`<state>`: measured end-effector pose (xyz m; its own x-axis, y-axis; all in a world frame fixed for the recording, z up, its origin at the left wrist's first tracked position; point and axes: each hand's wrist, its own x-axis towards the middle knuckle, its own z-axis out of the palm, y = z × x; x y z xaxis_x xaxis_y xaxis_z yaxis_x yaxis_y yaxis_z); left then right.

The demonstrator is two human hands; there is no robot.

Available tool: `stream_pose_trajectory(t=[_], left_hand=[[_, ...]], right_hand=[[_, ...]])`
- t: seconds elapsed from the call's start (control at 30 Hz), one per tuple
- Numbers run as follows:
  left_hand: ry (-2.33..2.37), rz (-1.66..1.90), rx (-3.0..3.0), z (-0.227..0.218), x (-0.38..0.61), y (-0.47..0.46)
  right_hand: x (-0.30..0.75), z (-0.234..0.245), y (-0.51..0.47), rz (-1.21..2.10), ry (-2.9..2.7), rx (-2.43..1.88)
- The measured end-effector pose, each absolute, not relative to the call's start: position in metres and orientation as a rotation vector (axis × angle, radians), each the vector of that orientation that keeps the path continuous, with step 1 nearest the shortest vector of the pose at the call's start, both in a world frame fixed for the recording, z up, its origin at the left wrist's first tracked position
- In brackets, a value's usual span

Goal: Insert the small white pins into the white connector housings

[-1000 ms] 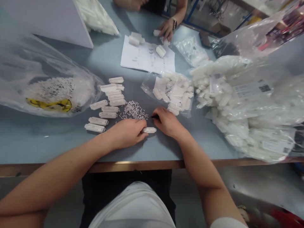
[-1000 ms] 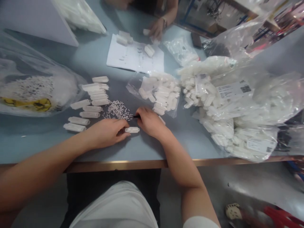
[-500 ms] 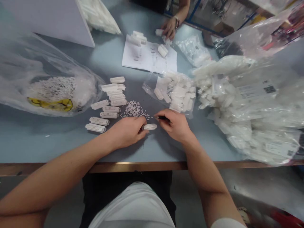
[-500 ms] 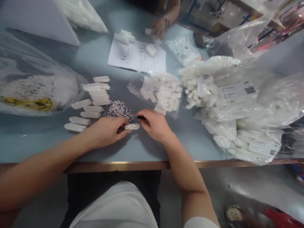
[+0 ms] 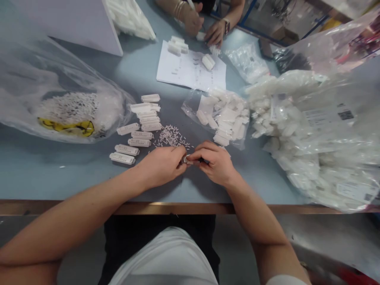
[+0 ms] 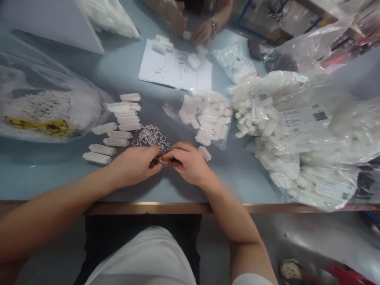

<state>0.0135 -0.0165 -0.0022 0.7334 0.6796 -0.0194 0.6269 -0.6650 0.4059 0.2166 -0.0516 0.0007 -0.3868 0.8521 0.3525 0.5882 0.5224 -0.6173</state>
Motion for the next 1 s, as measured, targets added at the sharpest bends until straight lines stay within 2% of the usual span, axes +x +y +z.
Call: stream_pose_trajectory(t=[0.3,0.67,1.0], left_hand=[[0.965,0.244,2.699,-0.002,0.016,-0.02],[0.773,0.387,2.804,-0.008,0.015,-0.024],[0.763,0.55,2.866,-0.008,0.015,-0.022]], right_hand=[[0.216,0.005,-0.053,0.606,-2.146,-1.176],[0.219,0.018,-0.049,1.066,-2.028,-1.247],[0.221,0.023,-0.049,1.079,-1.912,-1.405]])
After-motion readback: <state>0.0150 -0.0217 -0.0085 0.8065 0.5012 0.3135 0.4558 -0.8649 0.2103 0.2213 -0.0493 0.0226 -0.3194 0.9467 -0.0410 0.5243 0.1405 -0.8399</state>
